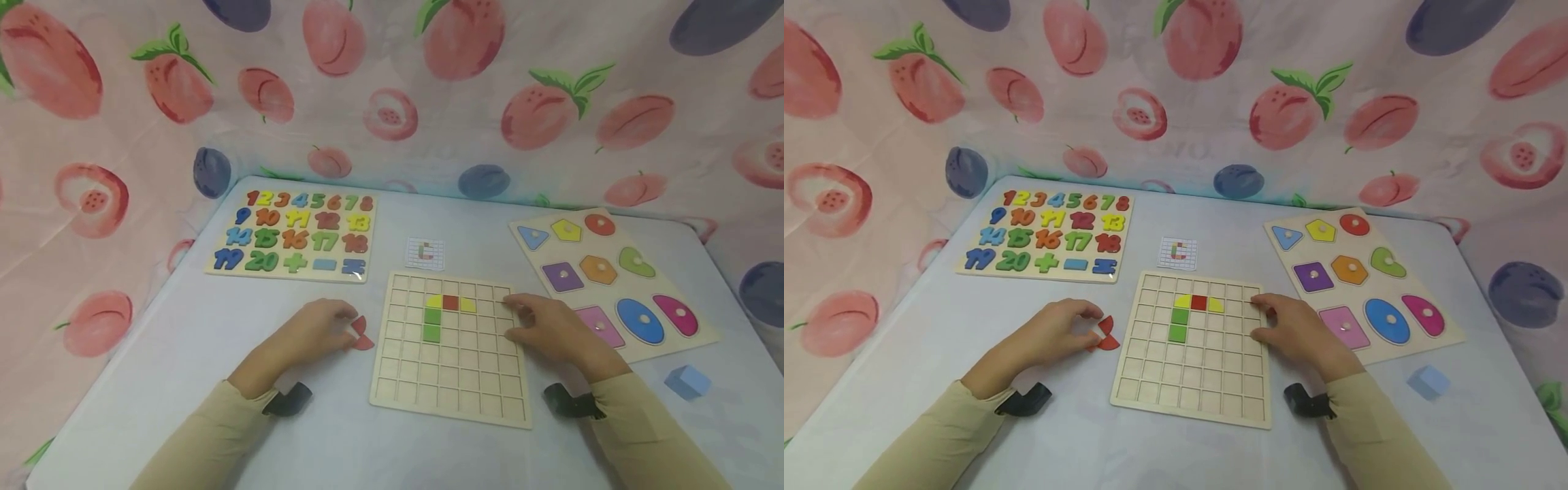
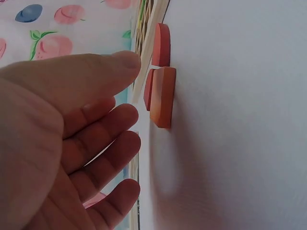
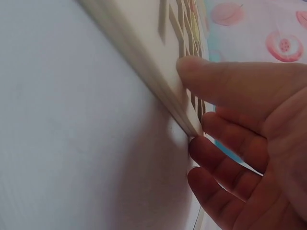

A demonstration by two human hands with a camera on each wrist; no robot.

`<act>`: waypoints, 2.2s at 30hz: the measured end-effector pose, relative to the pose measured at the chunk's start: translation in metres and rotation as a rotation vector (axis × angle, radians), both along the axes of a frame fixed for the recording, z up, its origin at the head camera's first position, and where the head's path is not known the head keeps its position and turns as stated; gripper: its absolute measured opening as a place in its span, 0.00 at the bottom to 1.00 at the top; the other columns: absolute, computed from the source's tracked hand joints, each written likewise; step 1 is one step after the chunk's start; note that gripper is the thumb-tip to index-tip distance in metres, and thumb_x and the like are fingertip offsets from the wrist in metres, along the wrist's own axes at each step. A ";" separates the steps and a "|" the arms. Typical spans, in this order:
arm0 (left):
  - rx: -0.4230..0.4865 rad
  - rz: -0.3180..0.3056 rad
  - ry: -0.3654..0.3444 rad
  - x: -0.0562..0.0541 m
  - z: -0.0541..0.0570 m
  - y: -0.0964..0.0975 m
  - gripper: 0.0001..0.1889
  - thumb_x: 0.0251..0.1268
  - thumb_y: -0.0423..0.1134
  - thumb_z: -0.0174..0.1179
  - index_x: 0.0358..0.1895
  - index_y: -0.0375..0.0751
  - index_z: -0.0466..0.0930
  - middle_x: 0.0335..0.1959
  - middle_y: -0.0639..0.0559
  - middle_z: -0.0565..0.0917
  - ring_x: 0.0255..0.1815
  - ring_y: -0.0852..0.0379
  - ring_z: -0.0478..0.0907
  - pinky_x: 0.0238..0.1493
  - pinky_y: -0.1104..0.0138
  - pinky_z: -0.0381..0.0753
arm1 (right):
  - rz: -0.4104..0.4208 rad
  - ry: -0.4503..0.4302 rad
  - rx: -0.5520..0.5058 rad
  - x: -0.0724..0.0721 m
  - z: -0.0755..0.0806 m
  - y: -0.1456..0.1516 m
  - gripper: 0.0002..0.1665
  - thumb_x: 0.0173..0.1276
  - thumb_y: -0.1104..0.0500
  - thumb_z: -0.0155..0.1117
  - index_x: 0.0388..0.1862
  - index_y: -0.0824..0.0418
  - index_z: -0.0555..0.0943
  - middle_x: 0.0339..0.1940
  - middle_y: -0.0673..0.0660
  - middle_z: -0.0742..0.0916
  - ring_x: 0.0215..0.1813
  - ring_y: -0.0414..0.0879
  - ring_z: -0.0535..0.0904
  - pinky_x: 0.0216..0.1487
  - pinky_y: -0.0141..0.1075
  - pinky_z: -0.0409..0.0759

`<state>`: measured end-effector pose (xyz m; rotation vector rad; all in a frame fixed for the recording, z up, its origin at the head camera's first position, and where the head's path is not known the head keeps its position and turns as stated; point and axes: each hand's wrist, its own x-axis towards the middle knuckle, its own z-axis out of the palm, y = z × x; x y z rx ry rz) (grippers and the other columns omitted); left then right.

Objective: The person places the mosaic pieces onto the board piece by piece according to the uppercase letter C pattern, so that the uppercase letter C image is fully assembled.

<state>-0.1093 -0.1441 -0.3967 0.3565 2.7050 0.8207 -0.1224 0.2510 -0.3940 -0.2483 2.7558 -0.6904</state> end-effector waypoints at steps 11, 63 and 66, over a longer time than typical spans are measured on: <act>-0.005 -0.018 -0.003 -0.002 -0.003 0.001 0.22 0.60 0.41 0.72 0.58 0.41 0.81 0.52 0.51 0.83 0.59 0.49 0.76 0.62 0.53 0.74 | -0.002 -0.003 0.011 -0.004 0.000 -0.002 0.37 0.64 0.53 0.72 0.70 0.60 0.73 0.67 0.68 0.76 0.65 0.65 0.72 0.63 0.61 0.70; -0.044 0.014 -0.080 -0.021 -0.004 0.016 0.18 0.63 0.36 0.68 0.56 0.42 0.82 0.49 0.52 0.83 0.52 0.52 0.76 0.59 0.56 0.77 | 0.000 -0.037 -0.030 -0.006 -0.003 -0.003 0.37 0.66 0.54 0.68 0.73 0.60 0.70 0.69 0.68 0.75 0.67 0.65 0.70 0.64 0.63 0.67; -0.051 0.027 -0.075 -0.022 -0.004 0.016 0.20 0.61 0.39 0.70 0.57 0.41 0.81 0.49 0.52 0.83 0.52 0.52 0.76 0.58 0.57 0.78 | 0.000 -0.035 -0.032 -0.005 -0.003 -0.003 0.37 0.66 0.54 0.68 0.73 0.61 0.70 0.69 0.68 0.75 0.67 0.65 0.71 0.65 0.63 0.67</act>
